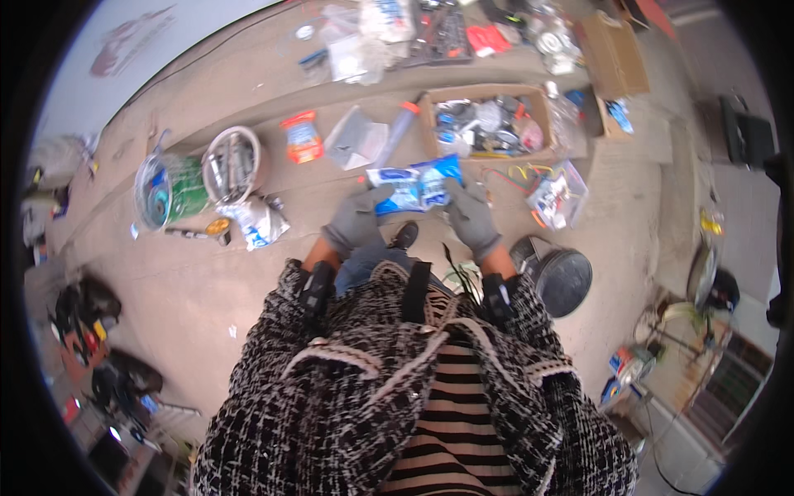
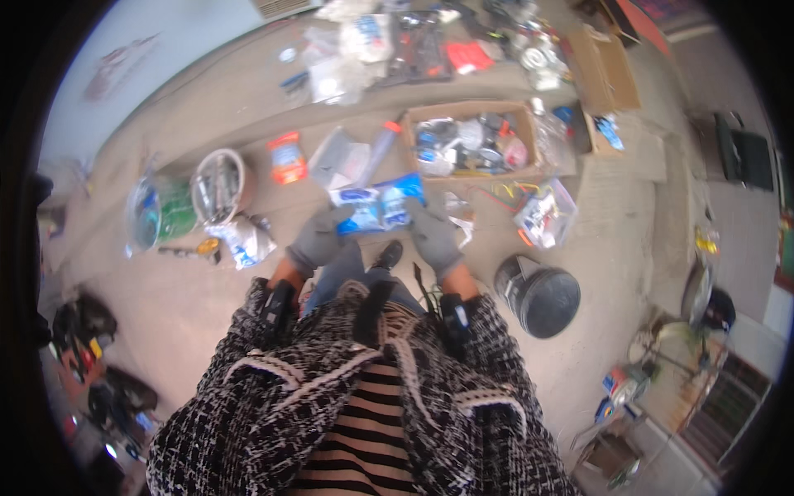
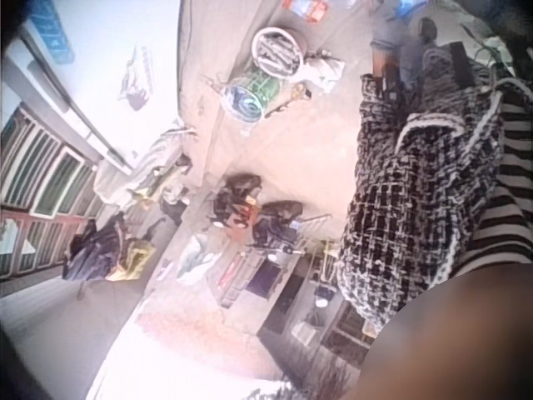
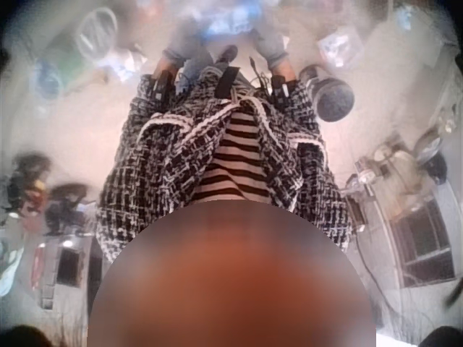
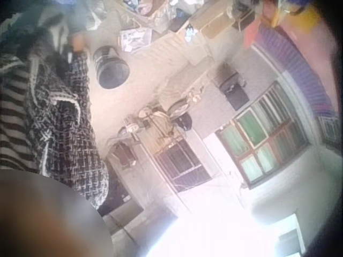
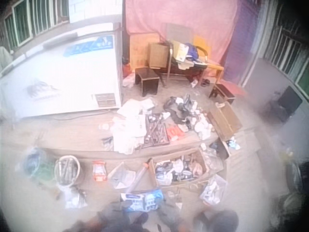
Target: The person sorts and organizes hardware items in a cluttered workshop. They pick up a teal plastic flange and place it into a bucket, then gather several plastic bags and put them into a large sack. They walk to a workbench, pick up a small blue packet and a caulking gun, and place them in a box. Finally, they pick up a pressure gauge and a brass valve, inspect them briefly, and place them in the sack.
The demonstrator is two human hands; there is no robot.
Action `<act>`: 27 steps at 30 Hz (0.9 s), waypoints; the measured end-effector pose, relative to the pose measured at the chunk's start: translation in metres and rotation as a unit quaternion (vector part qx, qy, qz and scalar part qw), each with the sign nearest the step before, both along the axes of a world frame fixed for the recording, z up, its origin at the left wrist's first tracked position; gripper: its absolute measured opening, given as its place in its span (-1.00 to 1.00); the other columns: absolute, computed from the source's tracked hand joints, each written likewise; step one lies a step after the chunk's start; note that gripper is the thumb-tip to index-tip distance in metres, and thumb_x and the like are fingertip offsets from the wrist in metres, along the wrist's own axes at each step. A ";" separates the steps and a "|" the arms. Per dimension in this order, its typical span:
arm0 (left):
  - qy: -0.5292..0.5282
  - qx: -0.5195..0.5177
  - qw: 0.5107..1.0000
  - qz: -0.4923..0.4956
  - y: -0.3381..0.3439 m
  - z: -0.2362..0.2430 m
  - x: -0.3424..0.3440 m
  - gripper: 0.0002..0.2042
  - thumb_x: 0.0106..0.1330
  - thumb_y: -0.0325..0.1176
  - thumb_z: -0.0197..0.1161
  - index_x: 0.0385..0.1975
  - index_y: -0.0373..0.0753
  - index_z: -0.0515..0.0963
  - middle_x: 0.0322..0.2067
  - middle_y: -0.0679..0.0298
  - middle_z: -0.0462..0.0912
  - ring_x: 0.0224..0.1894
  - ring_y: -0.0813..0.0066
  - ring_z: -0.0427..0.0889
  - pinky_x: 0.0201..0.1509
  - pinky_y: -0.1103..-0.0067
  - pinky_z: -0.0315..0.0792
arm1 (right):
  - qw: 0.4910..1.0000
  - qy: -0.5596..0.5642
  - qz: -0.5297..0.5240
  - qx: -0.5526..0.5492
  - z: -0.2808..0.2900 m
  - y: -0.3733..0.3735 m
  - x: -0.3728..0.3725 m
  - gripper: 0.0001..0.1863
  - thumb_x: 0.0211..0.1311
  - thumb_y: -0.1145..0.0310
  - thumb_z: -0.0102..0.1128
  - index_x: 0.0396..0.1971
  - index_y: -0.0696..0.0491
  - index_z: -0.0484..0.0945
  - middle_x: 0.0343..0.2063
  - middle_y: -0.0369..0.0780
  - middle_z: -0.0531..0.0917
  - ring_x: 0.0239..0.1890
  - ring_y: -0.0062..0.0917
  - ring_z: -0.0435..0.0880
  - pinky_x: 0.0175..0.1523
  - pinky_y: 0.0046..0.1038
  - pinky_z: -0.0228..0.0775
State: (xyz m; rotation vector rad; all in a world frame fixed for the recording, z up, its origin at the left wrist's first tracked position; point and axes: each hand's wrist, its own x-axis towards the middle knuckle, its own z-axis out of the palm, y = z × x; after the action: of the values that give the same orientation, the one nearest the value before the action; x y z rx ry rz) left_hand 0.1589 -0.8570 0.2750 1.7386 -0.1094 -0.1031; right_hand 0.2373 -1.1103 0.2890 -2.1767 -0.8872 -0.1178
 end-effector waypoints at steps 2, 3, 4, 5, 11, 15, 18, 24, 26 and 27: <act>0.035 0.120 0.992 0.018 -0.004 -0.003 -0.007 -0.64 0.22 -0.42 0.29 0.03 -0.31 0.57 -0.09 0.06 0.66 -0.05 0.34 0.63 0.07 0.44 0.49 | 1.000 0.015 0.000 -0.009 -0.001 0.000 -0.001 -0.60 0.09 0.66 0.19 -0.02 0.16 0.61 -0.03 0.00 0.63 -0.05 -0.15 0.64 0.01 -0.28 0.53; 0.030 0.072 0.997 0.021 -0.007 -0.003 -0.009 -0.63 0.20 -0.42 0.32 0.03 -0.30 0.56 -0.09 0.11 0.63 -0.09 0.38 0.62 0.01 0.47 0.48 | 1.000 0.002 0.002 -0.007 -0.001 0.000 -0.001 -0.61 0.07 0.67 0.19 -0.03 0.17 0.61 -0.02 0.00 0.63 -0.05 -0.14 0.64 0.01 -0.28 0.53; 0.050 0.033 0.998 0.018 -0.011 -0.003 -0.010 -0.63 0.16 -0.44 0.35 0.00 -0.28 0.56 -0.15 0.16 0.60 -0.17 0.43 0.61 -0.14 0.51 0.47 | 0.999 0.032 0.016 0.008 -0.002 0.003 -0.003 -0.65 0.09 0.67 0.20 -0.06 0.22 0.60 -0.05 0.01 0.63 -0.06 -0.14 0.63 0.01 -0.32 0.52; 0.067 -0.011 0.998 0.010 -0.015 -0.002 -0.010 -0.63 0.13 -0.46 0.39 -0.03 -0.26 0.55 -0.21 0.20 0.58 -0.25 0.49 0.59 -0.29 0.55 0.46 | 0.992 0.111 0.038 0.049 -0.001 0.004 -0.004 -0.68 0.11 0.65 0.21 -0.07 0.25 0.58 -0.02 0.05 0.60 -0.05 -0.15 0.62 0.02 -0.36 0.52; -0.005 0.034 0.998 0.046 -0.021 0.020 -0.019 -0.68 0.20 -0.40 0.33 -0.03 -0.21 0.53 -0.13 0.17 0.53 -0.28 0.39 0.61 -0.30 0.48 0.53 | 0.990 0.045 0.080 -0.110 0.004 0.022 -0.017 -0.50 0.14 0.69 0.04 0.16 0.27 0.42 -0.01 0.15 0.55 -0.01 0.03 0.56 0.08 -0.16 0.42; -0.003 0.089 0.993 0.077 -0.010 0.023 -0.030 -0.61 0.17 -0.42 0.33 0.03 -0.21 0.52 0.00 0.13 0.50 -0.06 0.28 0.59 -0.05 0.43 0.53 | 0.970 0.188 0.123 -0.096 0.006 0.040 -0.012 -0.37 0.13 0.67 0.03 0.29 0.27 0.26 0.07 0.20 0.48 0.09 0.09 0.49 0.15 -0.15 0.38; 0.024 0.025 0.994 0.105 0.001 0.010 -0.039 -0.53 0.13 -0.44 0.38 0.09 -0.22 0.49 0.07 0.10 0.48 0.05 0.26 0.55 0.09 0.44 0.50 | 0.895 0.425 0.115 -0.065 0.007 0.063 -0.008 -0.44 0.31 0.54 -0.04 0.32 0.26 0.20 0.09 0.07 0.51 0.15 -0.14 0.50 0.23 -0.29 0.32; 0.050 -0.308 0.919 0.240 0.036 -0.005 -0.063 -0.50 0.22 -0.37 0.35 0.17 -0.25 0.42 0.10 0.15 0.50 0.07 0.33 0.57 0.14 0.49 0.51 | 0.874 0.459 0.158 -0.020 0.011 0.115 -0.012 -0.47 0.58 0.14 -0.24 0.35 0.16 0.26 0.14 -0.18 0.46 0.17 -0.53 0.42 0.28 -0.47 0.25; 0.097 -0.479 0.813 0.317 0.059 -0.010 -0.069 -0.57 0.33 -0.29 0.25 0.16 -0.25 0.42 0.06 0.17 0.55 0.03 0.33 0.62 0.08 0.46 0.58 | 0.870 0.463 0.165 -0.039 0.008 0.124 -0.007 -0.48 0.58 0.16 -0.23 0.35 0.15 0.25 0.19 -0.15 0.42 0.22 -0.49 0.41 0.32 -0.43 0.24; 0.124 -0.557 0.746 0.342 0.078 -0.015 -0.072 -0.61 0.39 -0.25 0.19 0.16 -0.24 0.42 0.04 0.17 0.58 0.00 0.32 0.64 0.03 0.44 0.62 | 0.877 0.442 0.171 -0.074 0.006 0.129 -0.003 -0.49 0.58 0.17 -0.23 0.35 0.14 0.26 0.21 -0.15 0.40 0.24 -0.46 0.40 0.34 -0.40 0.24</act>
State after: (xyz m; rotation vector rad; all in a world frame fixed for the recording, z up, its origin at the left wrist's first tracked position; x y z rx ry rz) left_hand 0.0874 -0.7786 0.2599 0.4553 0.5733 0.2417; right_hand 0.2340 -0.9816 0.2945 -1.8382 -0.7091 1.0672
